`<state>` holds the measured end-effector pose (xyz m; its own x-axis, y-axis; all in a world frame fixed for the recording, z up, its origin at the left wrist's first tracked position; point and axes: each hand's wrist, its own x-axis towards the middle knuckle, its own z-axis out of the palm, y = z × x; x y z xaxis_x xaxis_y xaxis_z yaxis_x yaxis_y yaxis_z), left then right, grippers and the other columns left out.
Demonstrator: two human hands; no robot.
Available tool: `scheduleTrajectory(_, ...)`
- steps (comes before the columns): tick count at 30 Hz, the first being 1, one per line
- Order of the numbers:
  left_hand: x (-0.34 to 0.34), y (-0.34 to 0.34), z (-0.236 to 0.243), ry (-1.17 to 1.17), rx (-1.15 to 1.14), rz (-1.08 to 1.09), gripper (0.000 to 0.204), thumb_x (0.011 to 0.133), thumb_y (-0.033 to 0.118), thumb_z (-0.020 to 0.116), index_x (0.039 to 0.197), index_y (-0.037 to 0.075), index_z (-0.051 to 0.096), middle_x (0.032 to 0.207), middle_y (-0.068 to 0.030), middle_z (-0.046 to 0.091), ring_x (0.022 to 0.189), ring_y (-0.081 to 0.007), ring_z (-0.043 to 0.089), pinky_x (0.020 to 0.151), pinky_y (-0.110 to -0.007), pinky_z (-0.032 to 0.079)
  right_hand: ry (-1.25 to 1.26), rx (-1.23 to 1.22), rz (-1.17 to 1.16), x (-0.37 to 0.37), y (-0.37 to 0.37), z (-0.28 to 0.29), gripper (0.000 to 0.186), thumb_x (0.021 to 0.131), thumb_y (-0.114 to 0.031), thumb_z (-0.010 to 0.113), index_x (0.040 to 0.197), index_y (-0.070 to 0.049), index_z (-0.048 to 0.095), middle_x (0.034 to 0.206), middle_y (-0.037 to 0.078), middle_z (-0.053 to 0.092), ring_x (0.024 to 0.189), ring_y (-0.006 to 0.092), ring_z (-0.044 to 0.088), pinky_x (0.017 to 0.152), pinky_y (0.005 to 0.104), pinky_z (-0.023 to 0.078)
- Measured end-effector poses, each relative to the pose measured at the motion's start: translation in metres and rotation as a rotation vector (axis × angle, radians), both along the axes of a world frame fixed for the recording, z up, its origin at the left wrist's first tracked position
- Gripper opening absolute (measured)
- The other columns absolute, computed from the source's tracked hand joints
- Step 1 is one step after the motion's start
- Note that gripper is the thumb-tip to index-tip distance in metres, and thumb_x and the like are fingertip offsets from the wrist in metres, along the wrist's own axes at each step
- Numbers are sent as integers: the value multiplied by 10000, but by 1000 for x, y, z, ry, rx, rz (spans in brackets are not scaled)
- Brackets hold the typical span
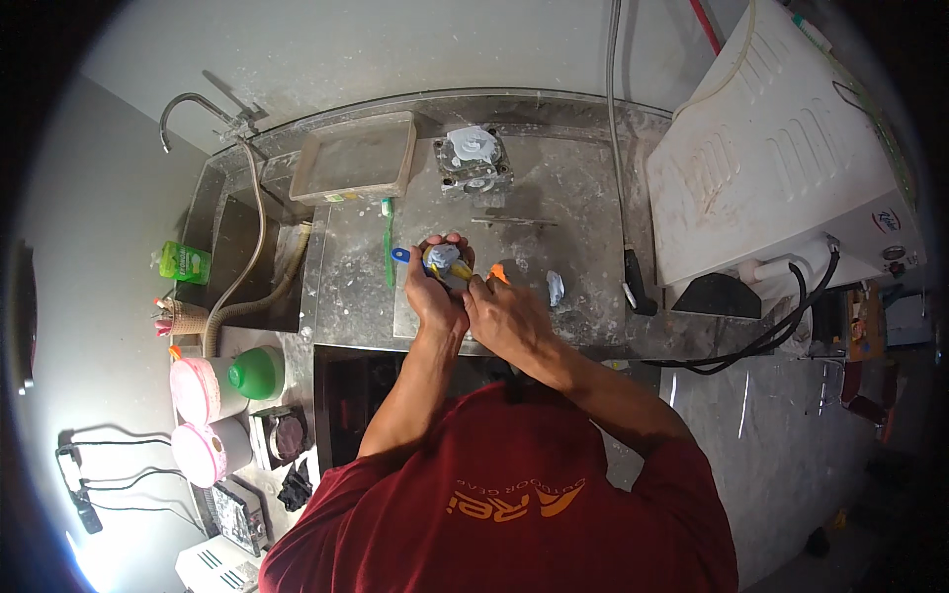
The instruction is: The person walks to a workstation, trims material from dental impression trays using a knife, and shapes a dental cast against a grinding machine. The person then rinses the cast and washes their hands at a sink before walking away carrying the items.
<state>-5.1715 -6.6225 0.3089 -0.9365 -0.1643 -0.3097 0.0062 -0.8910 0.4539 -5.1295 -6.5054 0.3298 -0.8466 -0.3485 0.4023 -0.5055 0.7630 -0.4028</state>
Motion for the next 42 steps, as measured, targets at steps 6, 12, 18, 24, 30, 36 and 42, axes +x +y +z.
scheduleTrajectory(6,1,2,-2,69,53,48,421,1128,357,319,1078,11,554,1053,-194,649,1027,-336,626,981,-467,539,-15,-48,-25,1,-2,-2,251,990,-248,625,975,-2,671,740,188,686,627,356,699,549,449,564)
scheduleTrajectory(12,0,3,-1,70,94,48,423,1129,360,331,1080,4,554,1058,-201,644,1052,-347,622,1011,-466,536,-121,-95,-36,2,-4,1,242,994,-201,623,1012,37,664,771,211,690,662,378,704,575,465,557)
scheduleTrajectory(18,3,4,-7,96,-19,48,420,1127,377,342,1077,25,565,1070,-182,654,1054,-325,632,1025,-463,510,-134,-144,-53,4,-4,-1,255,1009,-230,605,958,13,668,771,207,690,666,379,700,576,472,557)
scheduleTrajectory(24,4,-6,-18,97,-240,-19,402,1115,379,386,1073,27,577,1079,-169,667,1040,-311,648,958,-452,518,-216,-4,-76,15,-8,19,299,1024,-281,595,940,-4,672,790,200,690,664,366,700,570,471,561)
scheduleTrajectory(30,1,-29,-5,201,-388,83,435,1095,386,451,1081,-10,630,1006,-164,689,918,-274,676,836,-406,545,-199,-118,-23,24,3,56,263,1005,-250,646,982,11,665,796,199,677,652,389,668,591,458,526)
scheduleTrajectory(36,4,-47,18,316,-130,-125,352,1067,391,537,1053,47,610,1011,-143,706,993,-304,687,931,-543,555,-273,-336,171,-1,16,65,220,1024,-194,606,922,1,608,770,206,640,655,437,623,588,506,459)
scheduleTrajectory(42,11,-46,27,251,-161,-185,403,1069,465,502,1064,73,595,1036,-131,710,1065,-312,672,1007,-560,516,-228,-243,117,-7,15,61,276,1042,-224,573,868,-11,558,693,186,607,632,424,617,588,503,469)
